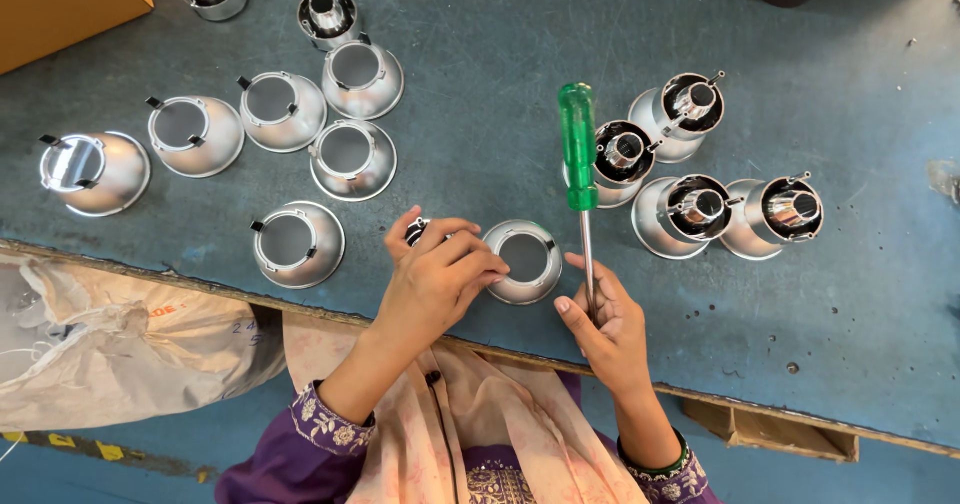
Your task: The person assembles multiple small metallic light fixture housings on a blue workbench. They insert internal components into each housing and use a green-handled screwdriver to tighten or adjust parts. Completed units are placed in a group on the right side of the table.
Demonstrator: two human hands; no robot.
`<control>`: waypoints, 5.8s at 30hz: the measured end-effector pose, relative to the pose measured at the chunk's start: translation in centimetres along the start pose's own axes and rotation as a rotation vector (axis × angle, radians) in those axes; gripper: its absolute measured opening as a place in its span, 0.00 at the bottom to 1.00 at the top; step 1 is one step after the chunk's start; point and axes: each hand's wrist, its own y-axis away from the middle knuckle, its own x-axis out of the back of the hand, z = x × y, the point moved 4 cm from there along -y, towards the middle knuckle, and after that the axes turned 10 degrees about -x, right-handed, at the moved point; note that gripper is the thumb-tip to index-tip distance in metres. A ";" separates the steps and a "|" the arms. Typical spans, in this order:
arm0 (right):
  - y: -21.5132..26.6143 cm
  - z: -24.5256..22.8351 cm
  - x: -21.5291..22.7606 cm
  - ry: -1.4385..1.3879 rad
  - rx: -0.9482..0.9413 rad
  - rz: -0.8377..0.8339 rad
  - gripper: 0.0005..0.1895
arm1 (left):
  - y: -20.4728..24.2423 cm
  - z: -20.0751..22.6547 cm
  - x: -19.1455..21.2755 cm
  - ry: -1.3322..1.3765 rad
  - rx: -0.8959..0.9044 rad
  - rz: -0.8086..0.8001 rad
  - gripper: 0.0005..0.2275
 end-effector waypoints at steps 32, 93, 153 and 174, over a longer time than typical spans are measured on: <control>-1.6 2.9 1.4 0.085 -0.042 0.067 0.30 | -2.4 -2.5 8.9 0.022 0.175 0.123 0.04; -7.1 3.9 0.3 0.082 -0.229 -0.034 0.25 | -8.8 -18.2 9.8 -0.211 0.159 0.190 0.04; -15.5 -11.8 -9.6 0.885 0.565 0.179 0.18 | 14.1 -17.8 9.3 0.411 0.651 0.699 0.11; -16.5 -9.9 -10.7 0.946 0.619 0.289 0.17 | 13.0 -15.6 10.0 0.215 0.630 0.620 0.10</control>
